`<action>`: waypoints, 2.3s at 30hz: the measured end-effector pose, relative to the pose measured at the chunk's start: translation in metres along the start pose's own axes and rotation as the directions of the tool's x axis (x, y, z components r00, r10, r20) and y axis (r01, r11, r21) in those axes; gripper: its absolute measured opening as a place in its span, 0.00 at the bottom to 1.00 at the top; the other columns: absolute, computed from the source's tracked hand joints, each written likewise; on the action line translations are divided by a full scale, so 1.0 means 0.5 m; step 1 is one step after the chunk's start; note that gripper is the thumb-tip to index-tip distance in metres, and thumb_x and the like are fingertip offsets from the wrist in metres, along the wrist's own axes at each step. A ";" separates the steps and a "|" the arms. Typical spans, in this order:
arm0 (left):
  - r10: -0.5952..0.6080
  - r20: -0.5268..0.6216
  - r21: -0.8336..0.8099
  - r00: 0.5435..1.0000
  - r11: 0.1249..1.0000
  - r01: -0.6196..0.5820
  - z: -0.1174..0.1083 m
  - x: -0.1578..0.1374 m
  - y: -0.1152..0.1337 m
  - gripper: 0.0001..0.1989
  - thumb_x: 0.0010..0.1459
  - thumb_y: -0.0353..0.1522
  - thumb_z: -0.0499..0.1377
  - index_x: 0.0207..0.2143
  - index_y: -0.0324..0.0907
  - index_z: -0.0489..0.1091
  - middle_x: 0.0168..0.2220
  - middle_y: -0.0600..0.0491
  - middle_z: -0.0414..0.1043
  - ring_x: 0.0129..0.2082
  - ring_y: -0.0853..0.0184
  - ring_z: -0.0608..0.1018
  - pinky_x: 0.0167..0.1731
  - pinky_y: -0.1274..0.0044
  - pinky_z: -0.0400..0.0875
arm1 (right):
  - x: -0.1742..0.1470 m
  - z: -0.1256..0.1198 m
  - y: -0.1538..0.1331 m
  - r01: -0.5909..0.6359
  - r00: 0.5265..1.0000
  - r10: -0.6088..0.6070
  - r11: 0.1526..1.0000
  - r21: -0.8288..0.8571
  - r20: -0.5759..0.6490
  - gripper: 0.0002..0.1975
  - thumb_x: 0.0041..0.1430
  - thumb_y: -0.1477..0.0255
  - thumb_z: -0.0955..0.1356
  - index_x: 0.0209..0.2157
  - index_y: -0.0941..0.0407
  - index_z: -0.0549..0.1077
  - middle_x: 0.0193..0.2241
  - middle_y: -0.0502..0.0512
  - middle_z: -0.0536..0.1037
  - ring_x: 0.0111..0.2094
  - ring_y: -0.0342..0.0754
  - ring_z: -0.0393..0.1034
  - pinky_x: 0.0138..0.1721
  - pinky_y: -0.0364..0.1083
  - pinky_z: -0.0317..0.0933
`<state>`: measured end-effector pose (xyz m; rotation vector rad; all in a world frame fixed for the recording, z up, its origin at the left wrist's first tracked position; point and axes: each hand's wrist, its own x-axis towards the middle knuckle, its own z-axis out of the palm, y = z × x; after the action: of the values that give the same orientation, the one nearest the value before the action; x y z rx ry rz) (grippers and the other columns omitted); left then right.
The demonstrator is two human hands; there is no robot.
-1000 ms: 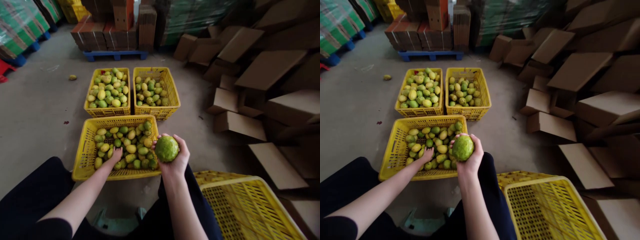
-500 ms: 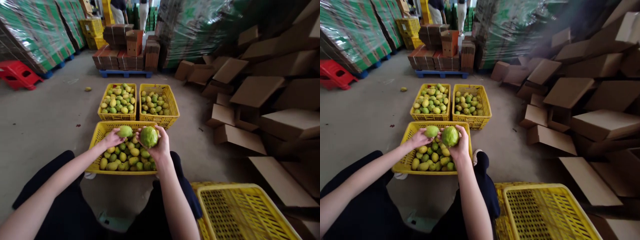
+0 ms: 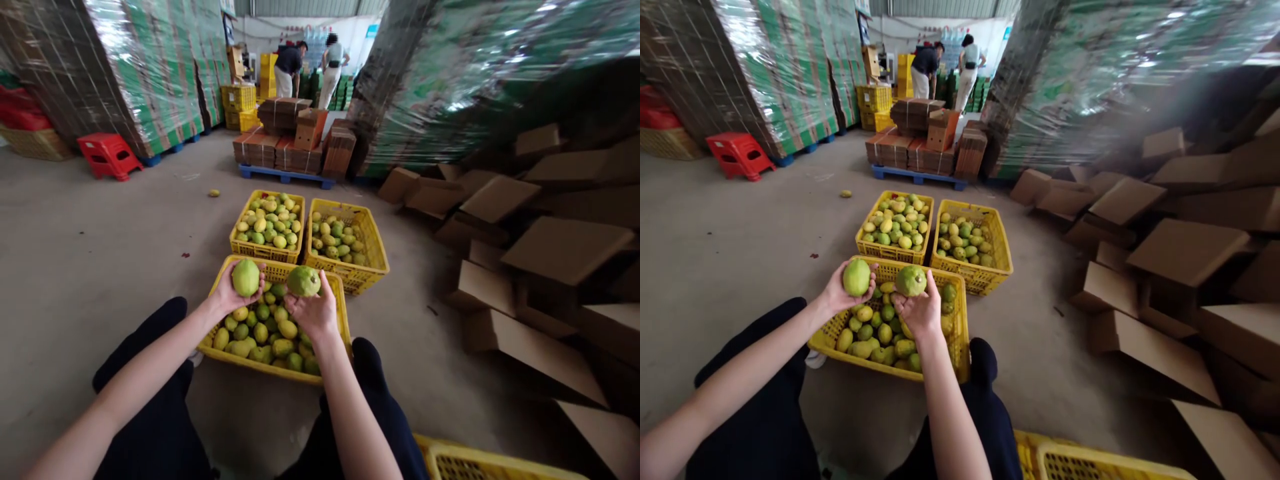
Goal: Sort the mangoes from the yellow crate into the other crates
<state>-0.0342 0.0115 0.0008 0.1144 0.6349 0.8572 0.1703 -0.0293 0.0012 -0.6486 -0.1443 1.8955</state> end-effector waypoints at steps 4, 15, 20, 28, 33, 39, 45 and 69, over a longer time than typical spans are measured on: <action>0.152 0.039 0.279 0.988 0.947 -0.157 -0.008 -0.009 -0.011 0.18 0.58 0.39 0.53 0.26 0.35 0.75 0.23 0.46 0.75 0.23 0.64 0.77 0.26 0.75 0.73 | 0.007 0.004 0.031 0.080 0.997 -0.077 0.983 -0.166 0.022 0.16 0.50 0.59 0.77 0.34 0.55 0.76 0.30 0.53 0.82 0.27 0.46 0.75 0.27 0.42 0.70; 0.696 0.472 0.498 0.542 0.297 -0.815 -0.019 -0.058 -0.041 0.18 0.58 0.41 0.55 0.28 0.40 0.81 0.29 0.48 0.80 0.32 0.59 0.79 0.39 0.70 0.72 | -0.049 0.017 0.087 0.630 0.736 -0.594 0.427 -0.649 0.324 0.34 0.31 0.71 0.83 0.43 0.49 0.71 0.43 0.50 0.74 0.46 0.51 0.71 0.52 0.50 0.67; 0.727 0.395 0.456 0.562 0.376 -0.807 -0.013 -0.056 -0.040 0.17 0.56 0.41 0.57 0.27 0.40 0.80 0.29 0.47 0.79 0.34 0.56 0.79 0.41 0.69 0.71 | -0.042 0.028 0.110 0.596 0.764 -0.603 0.525 -0.608 0.229 0.33 0.28 0.74 0.84 0.41 0.51 0.76 0.41 0.51 0.79 0.47 0.52 0.73 0.53 0.49 0.66; 0.691 0.316 0.511 0.650 0.453 -0.730 -0.010 -0.048 -0.040 0.12 0.53 0.32 0.58 0.26 0.39 0.81 0.32 0.45 0.79 0.39 0.54 0.79 0.46 0.70 0.69 | -0.043 0.025 0.103 0.722 0.631 -0.698 0.368 -0.586 0.339 0.34 0.30 0.83 0.81 0.43 0.49 0.76 0.47 0.53 0.79 0.53 0.53 0.71 0.60 0.53 0.63; 0.690 0.248 0.506 0.681 0.507 -0.698 -0.018 -0.035 -0.043 0.09 0.52 0.26 0.59 0.24 0.41 0.79 0.33 0.47 0.80 0.44 0.55 0.79 0.48 0.72 0.69 | -0.039 0.011 0.092 0.691 0.612 -0.665 0.185 -0.699 0.429 0.32 0.37 0.83 0.80 0.46 0.47 0.77 0.50 0.52 0.77 0.56 0.54 0.68 0.63 0.53 0.59; 0.418 -0.061 0.085 0.906 0.907 -0.413 0.014 -0.018 -0.062 0.13 0.62 0.31 0.54 0.27 0.41 0.75 0.25 0.52 0.77 0.28 0.66 0.79 0.34 0.77 0.74 | -0.040 0.022 0.085 0.605 0.673 -0.668 0.250 -0.756 0.318 0.30 0.37 0.77 0.81 0.46 0.51 0.80 0.45 0.54 0.80 0.48 0.55 0.73 0.53 0.50 0.67; 0.067 -0.198 -0.111 0.978 0.990 -0.091 0.040 -0.022 -0.081 0.14 0.67 0.38 0.52 0.40 0.39 0.72 0.30 0.50 0.78 0.27 0.63 0.81 0.27 0.72 0.77 | 0.000 0.012 0.074 0.419 0.816 -0.568 0.712 -0.564 -0.110 0.14 0.47 0.64 0.78 0.34 0.58 0.79 0.29 0.51 0.82 0.30 0.47 0.74 0.29 0.42 0.70; 0.157 -0.061 -0.303 0.986 0.938 -0.168 0.034 -0.041 -0.047 0.16 0.67 0.36 0.50 0.52 0.40 0.68 0.34 0.47 0.79 0.28 0.63 0.82 0.22 0.76 0.79 | 0.002 0.006 0.054 0.146 0.986 -0.157 0.977 -0.157 -0.057 0.09 0.52 0.67 0.75 0.31 0.57 0.75 0.24 0.51 0.80 0.22 0.46 0.74 0.22 0.43 0.68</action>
<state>-0.0185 -0.0163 0.0164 -0.1330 0.5225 1.1111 0.1465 -0.0392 -0.0070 -0.7837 -0.2893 1.7241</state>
